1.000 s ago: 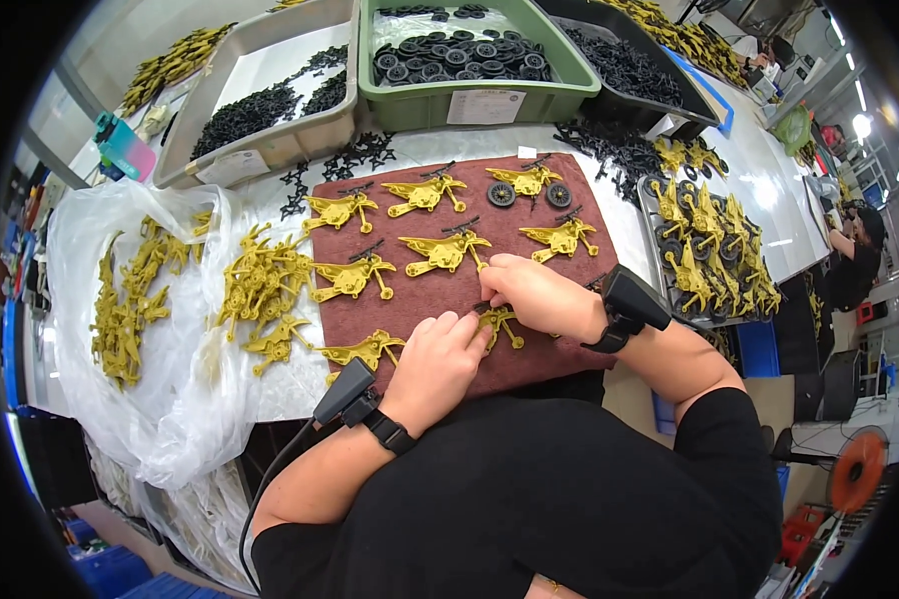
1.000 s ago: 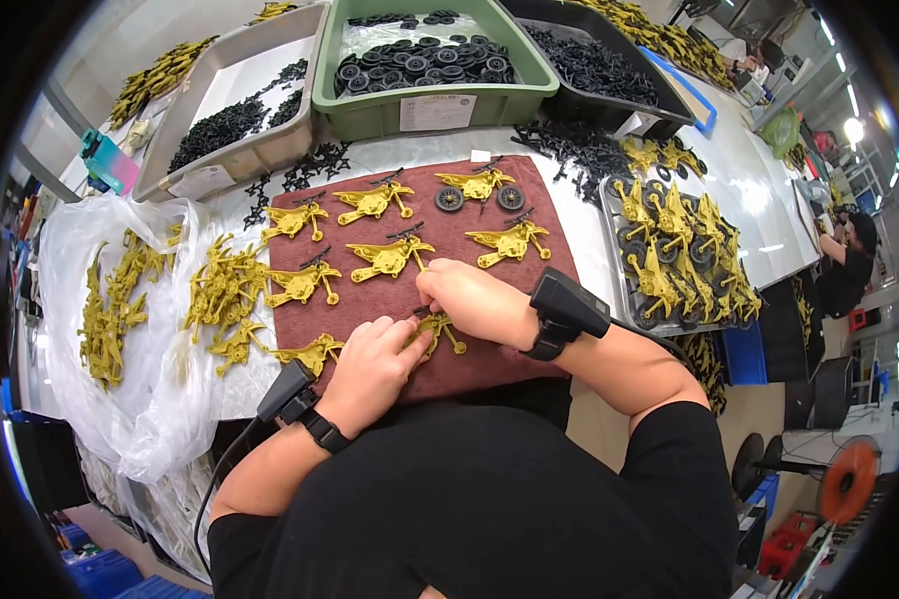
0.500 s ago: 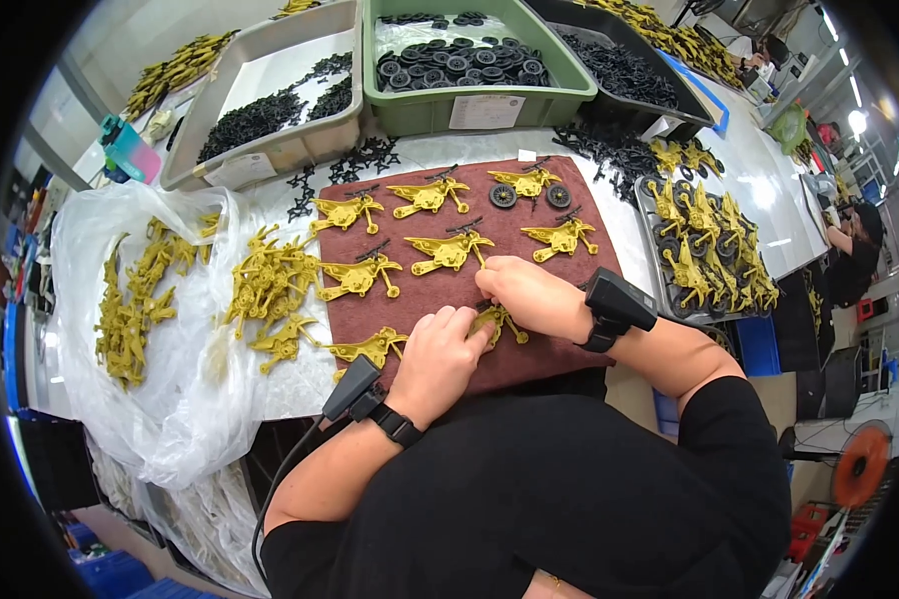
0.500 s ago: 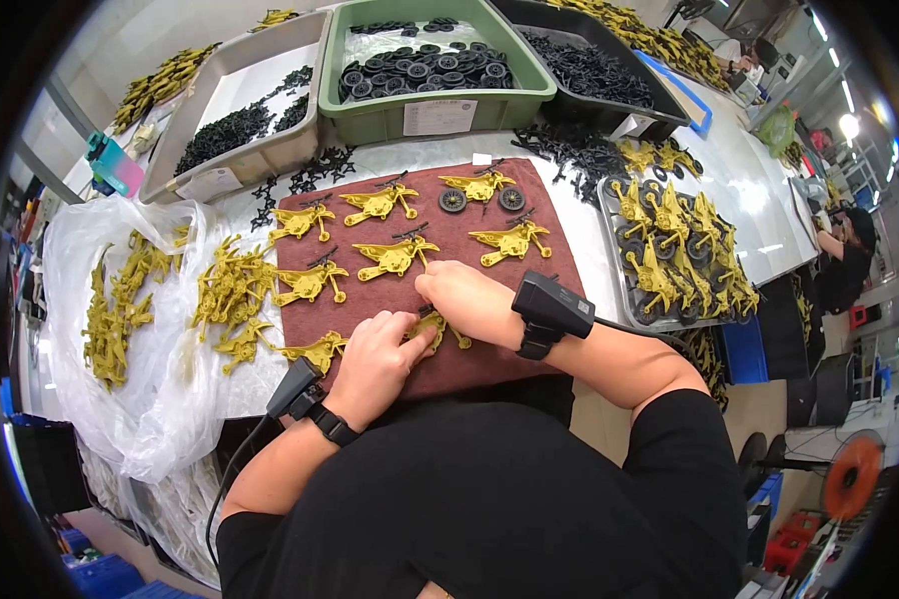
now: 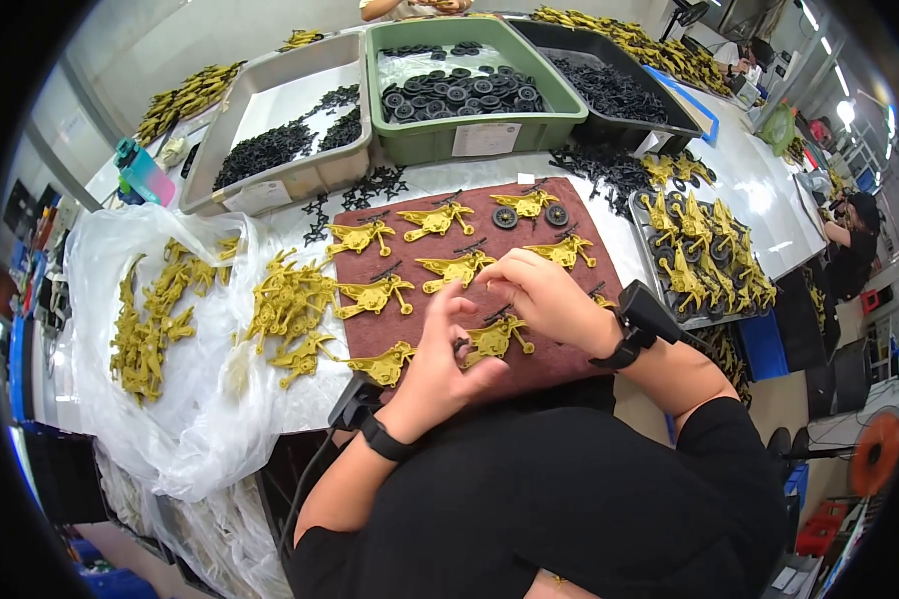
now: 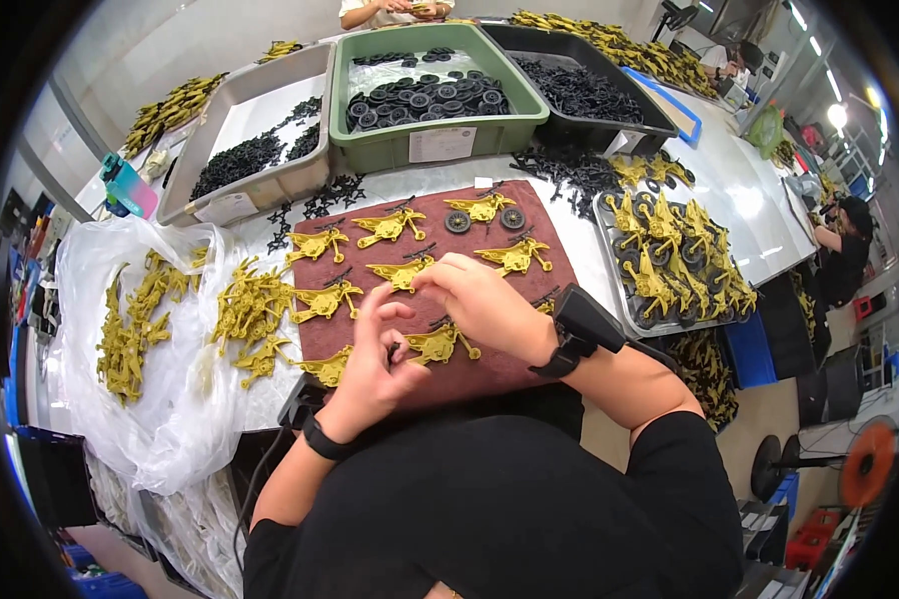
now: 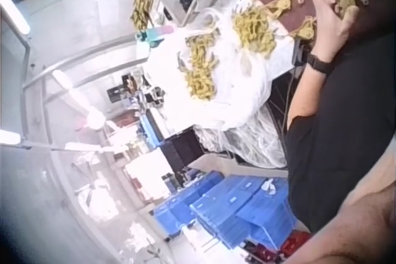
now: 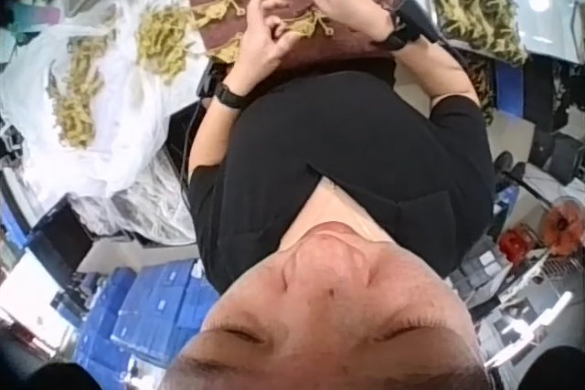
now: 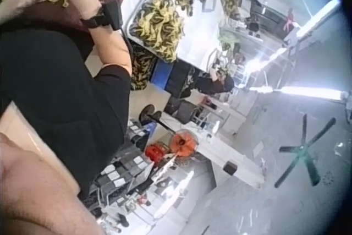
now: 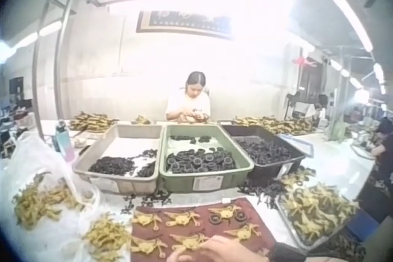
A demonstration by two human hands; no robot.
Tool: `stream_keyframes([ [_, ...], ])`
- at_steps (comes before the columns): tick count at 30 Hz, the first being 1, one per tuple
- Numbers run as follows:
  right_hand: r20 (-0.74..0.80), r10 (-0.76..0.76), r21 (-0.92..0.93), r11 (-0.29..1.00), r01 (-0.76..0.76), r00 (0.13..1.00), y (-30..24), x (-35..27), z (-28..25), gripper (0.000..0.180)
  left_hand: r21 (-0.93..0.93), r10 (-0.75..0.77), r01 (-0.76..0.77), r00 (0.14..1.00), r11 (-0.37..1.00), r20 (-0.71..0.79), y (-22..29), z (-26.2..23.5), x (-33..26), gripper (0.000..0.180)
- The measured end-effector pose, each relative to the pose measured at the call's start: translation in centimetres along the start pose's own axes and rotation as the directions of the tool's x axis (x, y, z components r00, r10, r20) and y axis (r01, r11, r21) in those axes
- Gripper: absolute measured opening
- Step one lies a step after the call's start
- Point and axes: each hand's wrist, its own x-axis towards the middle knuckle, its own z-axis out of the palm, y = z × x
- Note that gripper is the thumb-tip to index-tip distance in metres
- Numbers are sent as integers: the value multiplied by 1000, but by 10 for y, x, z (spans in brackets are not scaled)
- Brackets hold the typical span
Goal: Assembling small yellow toy motorcycle frames by attaching black plastic wheels.
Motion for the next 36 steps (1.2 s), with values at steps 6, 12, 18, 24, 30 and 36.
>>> stream_keyframes([
  [6, 165, -114, 409, 912, 37, 980, -44, 5, 15, 21, -640, -234, 253, 965, 726, 116, 15, -17, -5, 100],
  [12, 212, -92, 268, 963, 33, 973, -47, 17, 28, 16, -527, -283, 230, 959, 818, -21, 15, -40, -20, 87],
  [18, 202, -118, 219, 973, 73, 972, -39, 37, 58, 17, -247, -40, -25, 967, 969, -252, 6, -55, -39, 55],
  [24, 222, -91, 128, 990, 63, 971, -22, 41, 76, 15, 807, 416, -86, 885, 584, -207, -16, -62, -62, 26],
  [30, 277, -51, 50, 998, 39, 960, -20, 44, 91, 9, 869, 436, -145, 895, 473, -88, -28, -56, -72, 28],
  [36, 358, -68, 72, 996, 46, 931, -25, 54, 91, 6, 863, 432, -104, 891, 494, -141, -27, -55, -72, 26],
])
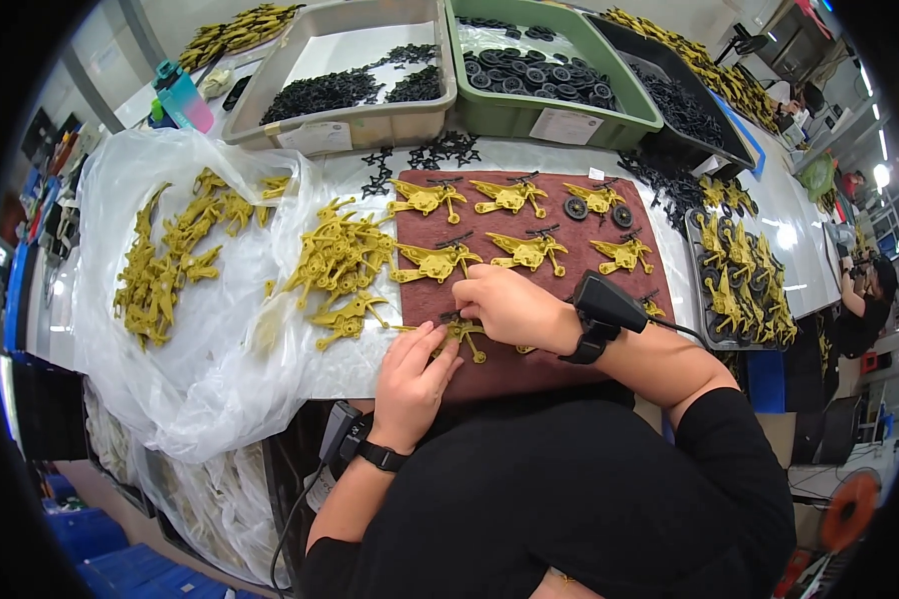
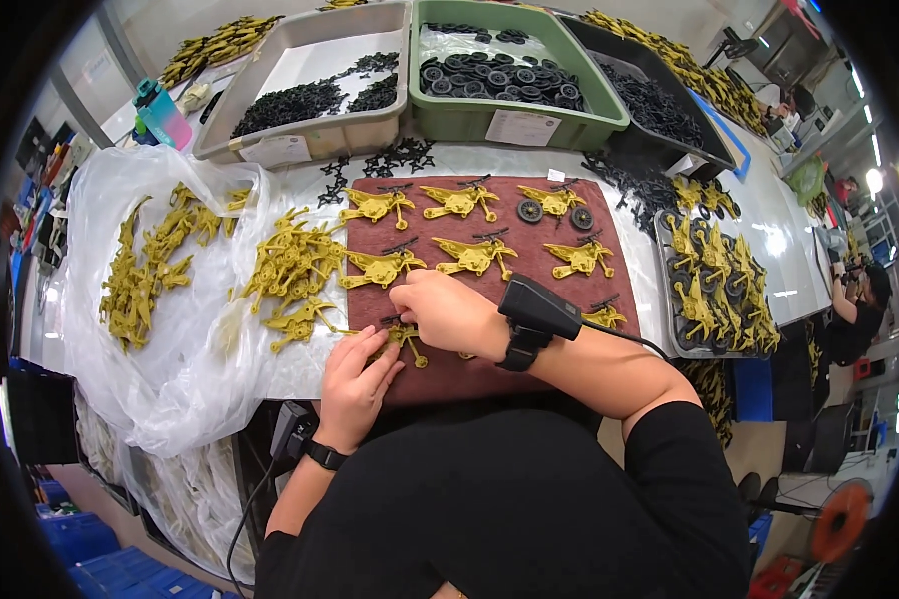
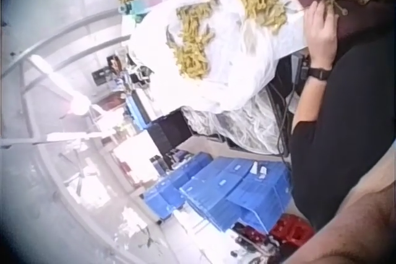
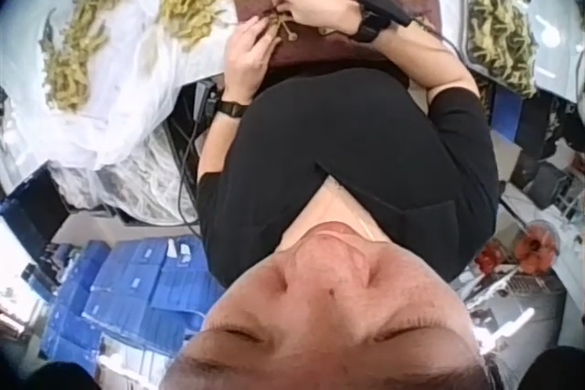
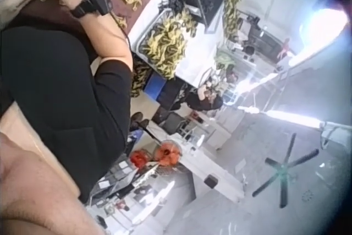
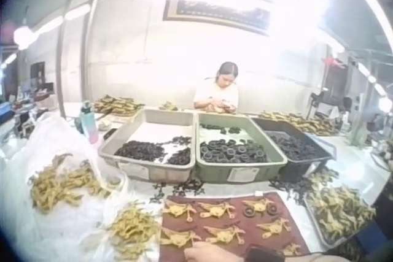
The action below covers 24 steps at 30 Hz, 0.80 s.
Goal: Assembling small yellow toy motorcycle frames by attaching black plastic wheels.
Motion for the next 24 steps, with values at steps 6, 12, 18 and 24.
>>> stream_keyframes([
  [6, 93, 42, -236, 972, -19, 995, -13, 12, -2, 10, -23, -16, 16, 1000, 1000, 11, -4, 2, 2, 27],
  [12, 71, -55, -323, 943, 75, 996, -8, 13, 10, 13, -52, -25, 26, 1000, 998, 13, -4, 2, 0, 27],
  [18, 42, -57, -354, 933, 69, 997, -9, 7, 9, 11, -64, -9, 10, 1000, 998, 11, -4, 1, 3, 28],
  [24, -70, -14, -215, 977, -2, 997, -4, -12, -8, 10, -84, -74, 78, 996, 993, 58, -1, -2, 2, 24],
])
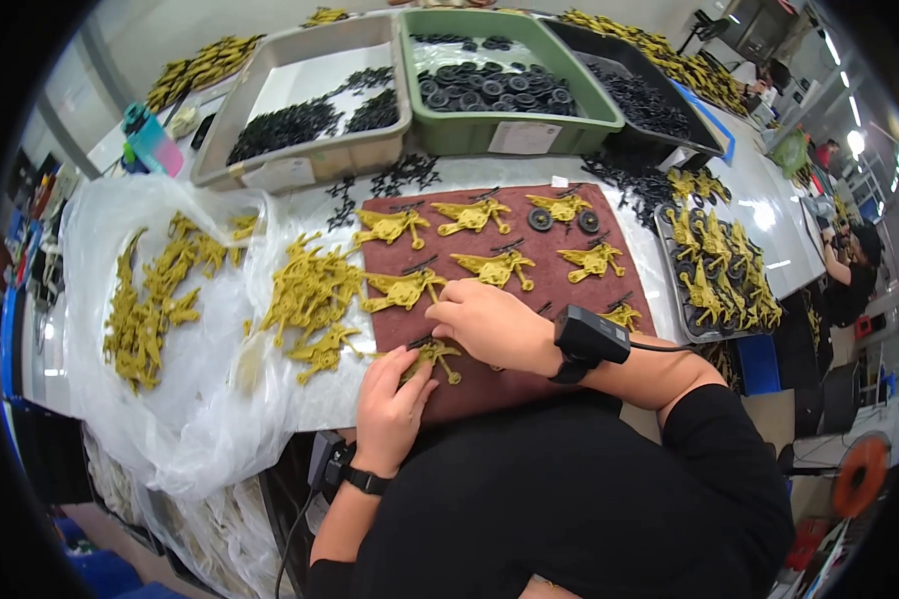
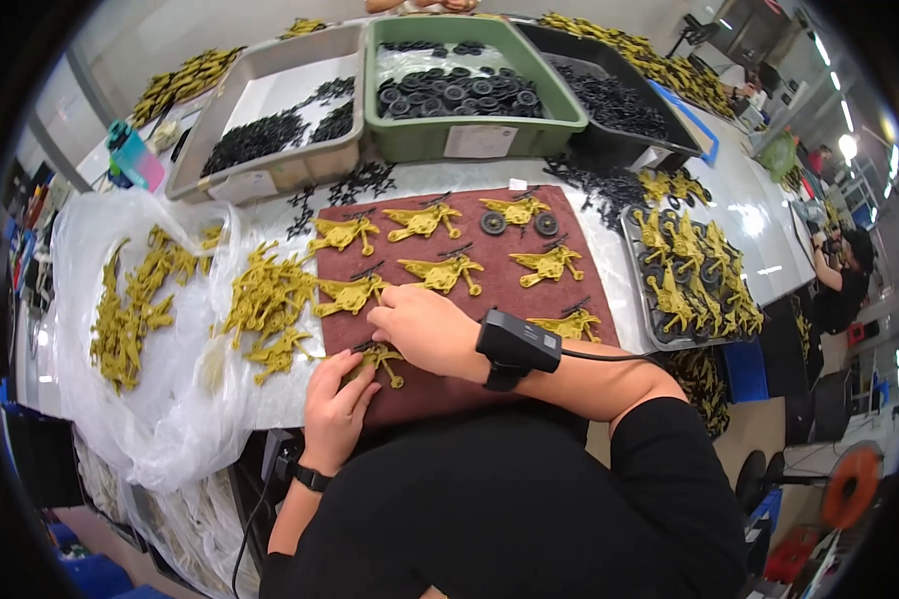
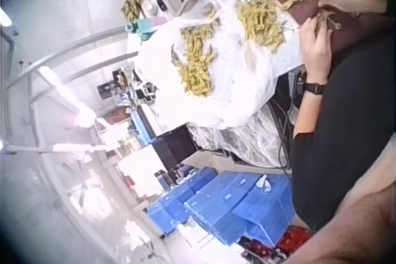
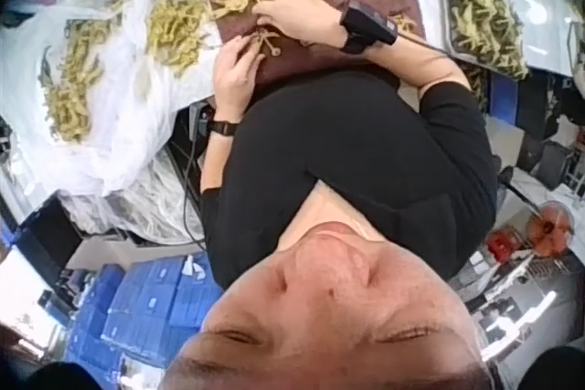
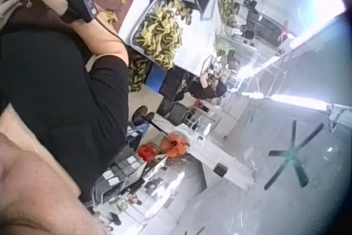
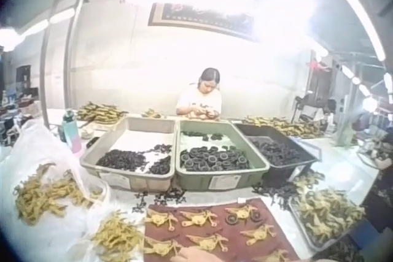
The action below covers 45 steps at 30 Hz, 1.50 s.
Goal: Assembling small yellow toy motorcycle frames by attaching black plastic wheels.
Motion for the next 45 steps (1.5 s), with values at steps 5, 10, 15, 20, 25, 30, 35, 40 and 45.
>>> stream_keyframes([
  [5, -326, 200, -74, 969, -235, 924, 72, -25, -55, 25, -34, 57, -56, 998, 998, 17, 11, -14, 23, 21],
  [10, -571, 339, -22, 904, -427, 748, 163, -56, -111, 15, -130, 102, -89, 991, 988, 92, 23, -30, 88, 17],
  [15, -705, 271, 27, 934, -357, 655, 196, -6, -174, 21, -174, 92, -76, 992, 982, 84, 5, -29, 206, 13],
  [20, -636, 405, 109, 890, -444, 656, 253, 67, -210, 49, -17, -24, 26, 992, 1000, 123, -47, 18, 322, 26],
  [25, -192, 634, -46, 757, -652, 749, 290, 103, -207, 92, 216, -147, 72, 923, 974, 355, -68, 78, 388, 49],
  [30, -16, 788, -336, 576, -746, 615, 351, 121, -177, 120, 532, -458, 72, 613, 844, 643, -99, 139, 436, 112],
  [35, 132, 760, -262, 646, -717, 637, 362, 135, -178, 121, 607, -514, -23, 507, 794, 692, -101, 189, 453, 135],
  [40, 93, 689, -318, 704, -635, 718, 338, 151, -173, 104, 561, -501, 78, 561, 824, 659, -95, 191, 453, 126],
  [45, 246, 710, -176, 702, -690, 660, 315, 153, -190, 99, 435, -359, -15, 540, 900, 761, -100, 181, 448, 127],
])
